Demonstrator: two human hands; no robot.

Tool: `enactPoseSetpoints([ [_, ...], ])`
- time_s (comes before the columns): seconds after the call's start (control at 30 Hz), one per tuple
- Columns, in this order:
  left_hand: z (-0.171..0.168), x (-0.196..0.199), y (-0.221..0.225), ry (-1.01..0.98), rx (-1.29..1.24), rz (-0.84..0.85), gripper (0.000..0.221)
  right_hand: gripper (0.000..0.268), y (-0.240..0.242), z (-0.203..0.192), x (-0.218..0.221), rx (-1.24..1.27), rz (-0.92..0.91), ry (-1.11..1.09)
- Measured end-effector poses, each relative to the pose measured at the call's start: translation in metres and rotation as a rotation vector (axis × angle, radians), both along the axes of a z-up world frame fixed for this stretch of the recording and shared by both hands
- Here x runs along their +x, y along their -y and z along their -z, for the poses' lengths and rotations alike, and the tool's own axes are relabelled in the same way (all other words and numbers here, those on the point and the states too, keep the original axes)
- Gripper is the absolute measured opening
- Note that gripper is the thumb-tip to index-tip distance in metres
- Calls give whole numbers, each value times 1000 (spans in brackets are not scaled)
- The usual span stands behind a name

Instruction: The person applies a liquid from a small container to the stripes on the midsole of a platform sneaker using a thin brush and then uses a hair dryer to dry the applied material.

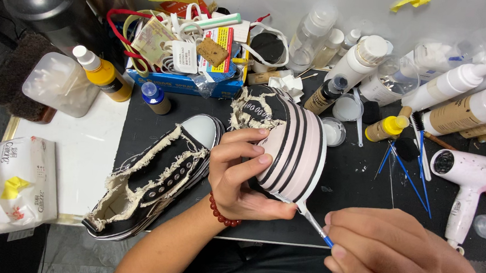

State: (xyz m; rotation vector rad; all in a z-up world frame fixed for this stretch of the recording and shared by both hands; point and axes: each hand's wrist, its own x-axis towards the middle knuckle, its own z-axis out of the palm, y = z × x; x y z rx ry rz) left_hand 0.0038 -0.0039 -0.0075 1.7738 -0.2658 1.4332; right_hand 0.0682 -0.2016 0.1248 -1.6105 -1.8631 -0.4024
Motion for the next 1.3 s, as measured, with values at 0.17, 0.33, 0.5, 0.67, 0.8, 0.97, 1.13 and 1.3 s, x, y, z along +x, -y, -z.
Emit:
enactPoseSetpoints([
  [0.17,0,0,-1,-7,0,-2,77,34,8,0,-15,-33,111,-33],
  [0.33,0,-1,-2,-2,4,-3,76,32,4,6,-5,5,20,118],
  [0.5,-1,-1,-4,6,1,7,81,28,-1,13,1,21,-103,153],
  [0.67,-4,0,-5,1,1,-34,77,7,39,-2,29,-30,78,-86],
  [0.8,-4,2,-4,14,3,-52,78,9,34,49,72,544,198,-460],
  [0.97,0,6,-1,12,5,-71,78,10,56,118,98,452,429,-965],
  [1.13,4,8,4,31,47,-92,76,11,51,167,135,410,387,-1221],
  [1.3,3,9,7,50,100,-121,76,11,52,182,147,287,375,-1451],
])
